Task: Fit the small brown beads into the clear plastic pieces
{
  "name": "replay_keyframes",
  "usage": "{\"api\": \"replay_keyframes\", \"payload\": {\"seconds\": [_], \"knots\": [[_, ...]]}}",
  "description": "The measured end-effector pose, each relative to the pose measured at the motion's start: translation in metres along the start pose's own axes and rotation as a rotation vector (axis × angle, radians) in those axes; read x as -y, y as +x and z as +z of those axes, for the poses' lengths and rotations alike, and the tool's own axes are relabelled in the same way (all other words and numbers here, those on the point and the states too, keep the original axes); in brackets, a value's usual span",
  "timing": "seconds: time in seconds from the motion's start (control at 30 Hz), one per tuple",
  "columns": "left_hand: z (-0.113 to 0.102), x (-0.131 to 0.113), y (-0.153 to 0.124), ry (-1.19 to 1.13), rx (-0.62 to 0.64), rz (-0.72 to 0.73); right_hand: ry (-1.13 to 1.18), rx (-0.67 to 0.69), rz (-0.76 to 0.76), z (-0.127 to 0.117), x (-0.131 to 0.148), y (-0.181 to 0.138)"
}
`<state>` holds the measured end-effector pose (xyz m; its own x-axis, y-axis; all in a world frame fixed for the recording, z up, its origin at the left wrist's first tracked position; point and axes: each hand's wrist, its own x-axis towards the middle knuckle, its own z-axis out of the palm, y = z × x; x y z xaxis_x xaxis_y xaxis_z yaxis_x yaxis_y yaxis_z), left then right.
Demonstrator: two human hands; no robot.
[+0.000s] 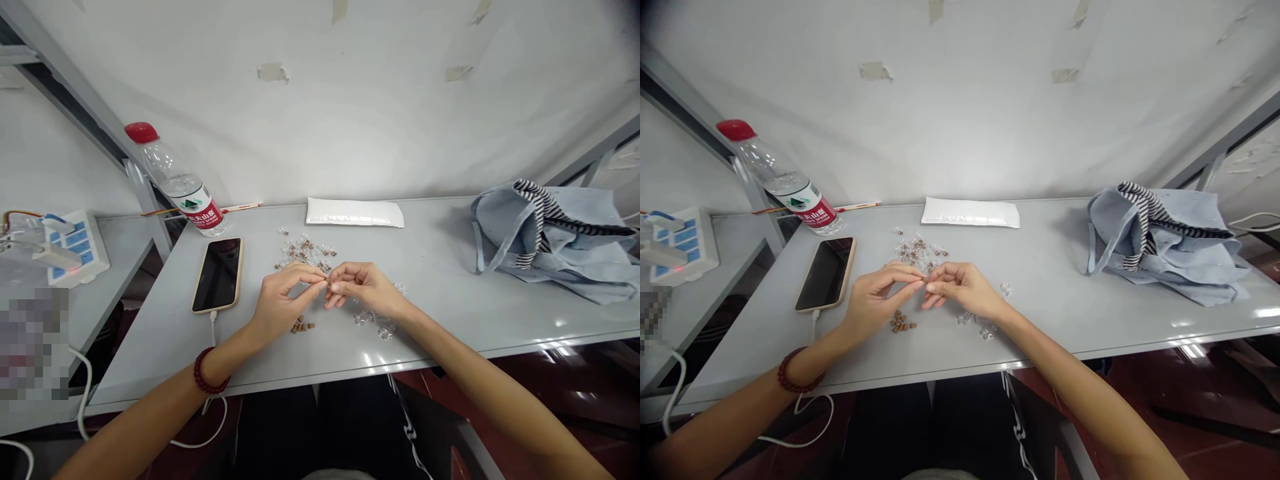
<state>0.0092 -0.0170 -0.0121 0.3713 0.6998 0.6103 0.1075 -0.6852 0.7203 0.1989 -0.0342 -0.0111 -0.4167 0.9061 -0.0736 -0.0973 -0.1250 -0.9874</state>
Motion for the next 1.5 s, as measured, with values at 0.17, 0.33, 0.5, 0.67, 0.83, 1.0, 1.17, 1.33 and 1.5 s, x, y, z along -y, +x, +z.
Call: {"api": "replay_keyframes", "payload": {"seconds": [0.17,0.33,0.5,0.67,0.83,1.0,1.17,1.33,1.5], "knots": [[-0.001,-0.002,0.001,0.062,0.007,0.072,-0.019,0.016,-0.02,-0.002,0.001,-0.001],[-0.001,-0.001,0.002,0.15,0.018,0.166,-0.068,0.05,-0.034,-0.002,0.002,-0.003],[-0.001,0.0,0.003,0.193,0.036,0.209,-0.167,0.014,-0.068,0.001,0.005,-0.006],[-0.004,0.0,0.004,0.18,0.102,0.19,-0.184,0.015,-0.101,0.002,0.005,-0.006],[-0.002,0.003,0.001,0.224,0.102,0.227,-0.202,0.017,-0.083,0.001,0.003,-0.005],[0.003,0.002,-0.005,0.33,0.125,0.284,-0.141,0.035,-0.006,-0.001,0.001,-0.006],[0.003,0.002,-0.006,0.402,0.17,0.266,-0.212,0.07,0.03,-0.001,-0.003,-0.005],[0.001,0.004,-0.002,0.454,0.177,0.372,-0.198,0.119,0.029,0.002,-0.001,-0.004],[-0.003,0.016,-0.001,0.462,0.187,0.314,-0.267,0.067,0.041,0.001,0.005,-0.006]]}}
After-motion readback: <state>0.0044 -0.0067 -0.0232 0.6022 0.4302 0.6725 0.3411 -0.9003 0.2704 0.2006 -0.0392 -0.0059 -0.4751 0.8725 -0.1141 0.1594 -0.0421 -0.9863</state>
